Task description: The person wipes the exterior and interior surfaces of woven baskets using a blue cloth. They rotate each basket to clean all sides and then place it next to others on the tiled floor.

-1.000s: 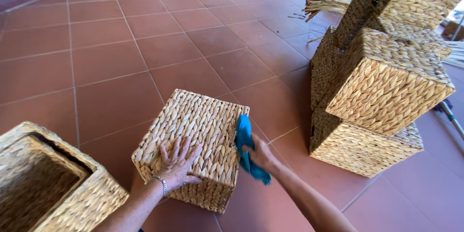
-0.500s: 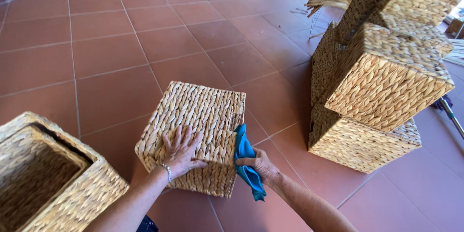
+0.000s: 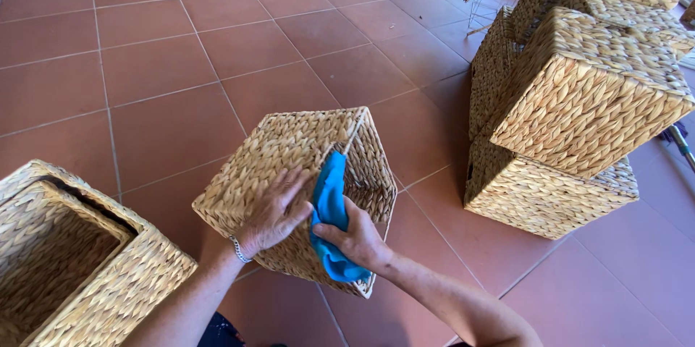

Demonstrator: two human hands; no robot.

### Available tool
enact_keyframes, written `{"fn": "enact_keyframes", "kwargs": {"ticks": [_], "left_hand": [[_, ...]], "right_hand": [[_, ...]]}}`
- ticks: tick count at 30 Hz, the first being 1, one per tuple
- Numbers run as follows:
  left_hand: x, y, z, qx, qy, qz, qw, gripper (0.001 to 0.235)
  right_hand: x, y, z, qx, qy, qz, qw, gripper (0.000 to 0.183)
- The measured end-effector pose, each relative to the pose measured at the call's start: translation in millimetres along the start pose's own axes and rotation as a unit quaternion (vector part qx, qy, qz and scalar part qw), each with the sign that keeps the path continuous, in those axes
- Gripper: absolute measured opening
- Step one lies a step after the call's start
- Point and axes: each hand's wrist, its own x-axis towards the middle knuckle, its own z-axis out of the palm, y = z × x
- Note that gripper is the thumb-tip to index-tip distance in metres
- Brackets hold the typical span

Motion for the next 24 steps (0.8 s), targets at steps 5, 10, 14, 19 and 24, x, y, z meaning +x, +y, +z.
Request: {"fn": "enact_keyframes", "kwargs": {"ticks": [5,10,14,19,24], "left_hand": [[3,21,-12,0.017,0.07,0.013,0.997,0.081],[5,15,-19,0.041,0.081,0.03,0.995,0.075],[7,9,-17,0.087,0.03,0.03,0.995,0.079],[4,-8,-45,0.048,0.043,0.018,0.998,0.08],[1,-24,-67,-0.044,0.068,-0.058,0.995,0.069]], "right_hand": [[11,-14,12,-0.1,-0.016,-0.035,0.994,0.059],[5,-10,22,-0.115,-0.032,-0.038,0.992,0.056],[14,3,22,-0.088,-0.029,-0.053,0.994,0.053],[32,10,14,0.145,-0.147,0.018,0.978,0.056],[7,18,30,-0.181,-0.091,-0.184,0.962,0.069]]}}
